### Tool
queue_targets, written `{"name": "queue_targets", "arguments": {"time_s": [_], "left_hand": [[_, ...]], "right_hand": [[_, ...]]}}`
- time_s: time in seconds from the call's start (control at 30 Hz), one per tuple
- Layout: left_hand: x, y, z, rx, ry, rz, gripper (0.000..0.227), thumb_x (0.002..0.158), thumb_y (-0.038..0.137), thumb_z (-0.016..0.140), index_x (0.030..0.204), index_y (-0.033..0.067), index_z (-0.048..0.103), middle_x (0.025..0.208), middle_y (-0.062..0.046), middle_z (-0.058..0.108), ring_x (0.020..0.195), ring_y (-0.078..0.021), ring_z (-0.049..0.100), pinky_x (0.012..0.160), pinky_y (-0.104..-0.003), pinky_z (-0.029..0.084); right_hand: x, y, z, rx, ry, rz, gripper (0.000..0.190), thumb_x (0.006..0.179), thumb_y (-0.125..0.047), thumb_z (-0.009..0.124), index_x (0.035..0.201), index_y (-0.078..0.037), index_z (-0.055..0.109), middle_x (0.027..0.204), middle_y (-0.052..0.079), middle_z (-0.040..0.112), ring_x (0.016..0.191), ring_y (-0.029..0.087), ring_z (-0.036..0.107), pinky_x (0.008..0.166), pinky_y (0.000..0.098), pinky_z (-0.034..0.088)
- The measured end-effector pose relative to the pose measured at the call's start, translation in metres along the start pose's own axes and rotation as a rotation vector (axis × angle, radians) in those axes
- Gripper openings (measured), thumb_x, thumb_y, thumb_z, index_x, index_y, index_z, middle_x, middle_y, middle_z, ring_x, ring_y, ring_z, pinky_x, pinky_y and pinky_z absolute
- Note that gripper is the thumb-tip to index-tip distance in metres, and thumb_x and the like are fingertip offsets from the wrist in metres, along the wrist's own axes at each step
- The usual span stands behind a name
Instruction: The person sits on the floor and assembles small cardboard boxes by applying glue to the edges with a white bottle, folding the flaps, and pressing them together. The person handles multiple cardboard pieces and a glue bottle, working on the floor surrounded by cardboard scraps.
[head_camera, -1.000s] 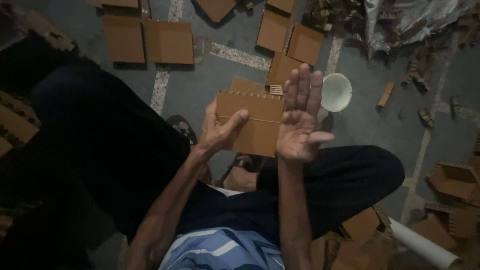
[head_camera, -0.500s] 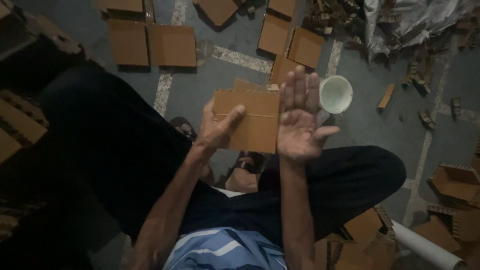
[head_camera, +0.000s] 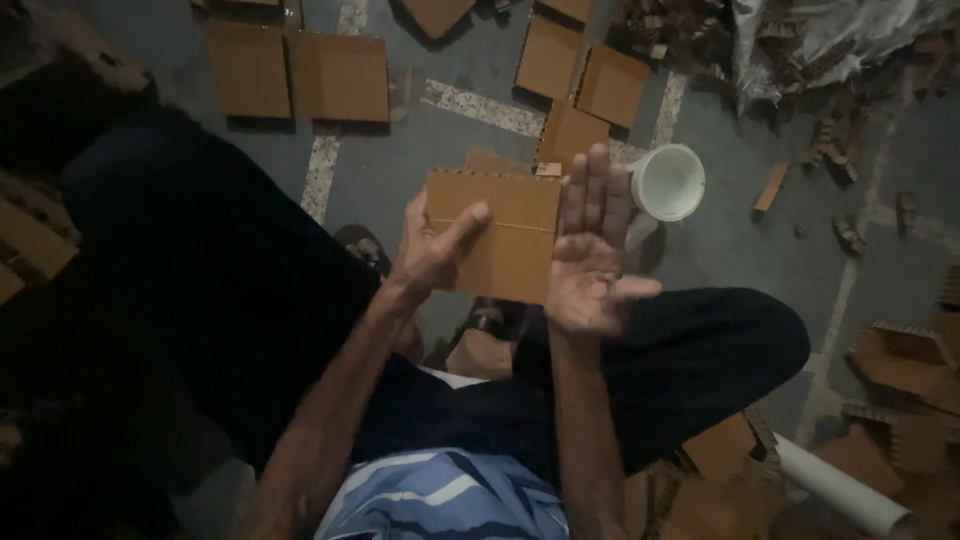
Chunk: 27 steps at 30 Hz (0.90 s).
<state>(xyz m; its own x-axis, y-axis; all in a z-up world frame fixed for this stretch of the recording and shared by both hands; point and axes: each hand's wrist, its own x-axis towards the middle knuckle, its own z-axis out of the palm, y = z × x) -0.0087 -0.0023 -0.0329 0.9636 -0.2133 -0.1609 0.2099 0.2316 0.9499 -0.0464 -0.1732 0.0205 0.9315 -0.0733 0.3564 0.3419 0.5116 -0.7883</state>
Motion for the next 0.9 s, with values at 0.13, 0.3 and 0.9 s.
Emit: {"name": "queue_targets", "arguments": {"time_s": [0.13, 0.3, 0.9], "left_hand": [[0.000, 0.001, 0.001, -0.044, -0.012, -0.004, 0.048, 0.094, 0.035, 0.071, 0.122, -0.0020, 0.061, 0.104, -0.013, 0.071, 0.092, -0.0212, 0.071, 0.078, -0.034, 0.061], [-0.003, 0.007, 0.005, -0.073, -0.051, -0.072, 0.050, 0.094, 0.035, 0.071, 0.125, -0.0025, 0.059, 0.108, -0.015, 0.071, 0.095, -0.0237, 0.073, 0.081, -0.036, 0.063], [0.003, 0.000, 0.011, 0.051, -0.134, 0.068, 0.058, 0.092, 0.036, 0.073, 0.133, -0.0019, 0.056, 0.114, -0.017, 0.071, 0.103, -0.0257, 0.071, 0.087, -0.038, 0.060]], "right_hand": [[-0.004, -0.001, -0.002, 0.004, -0.010, 0.001, 0.101, 0.099, -0.073, 0.046, 0.168, -0.005, 0.016, 0.178, 0.018, 0.012, 0.163, 0.029, 0.012, 0.138, 0.0432, 0.011], [0.010, -0.016, -0.007, 0.131, -0.043, 0.036, 0.097, 0.101, -0.070, 0.045, 0.166, -0.005, 0.016, 0.176, 0.019, 0.012, 0.168, 0.032, 0.011, 0.141, 0.0468, 0.011], [0.025, -0.003, -0.027, -0.006, 0.037, -0.015, 0.098, 0.103, -0.070, 0.041, 0.167, -0.001, 0.014, 0.177, 0.018, 0.014, 0.166, 0.031, 0.013, 0.140, 0.0440, 0.012]]}}
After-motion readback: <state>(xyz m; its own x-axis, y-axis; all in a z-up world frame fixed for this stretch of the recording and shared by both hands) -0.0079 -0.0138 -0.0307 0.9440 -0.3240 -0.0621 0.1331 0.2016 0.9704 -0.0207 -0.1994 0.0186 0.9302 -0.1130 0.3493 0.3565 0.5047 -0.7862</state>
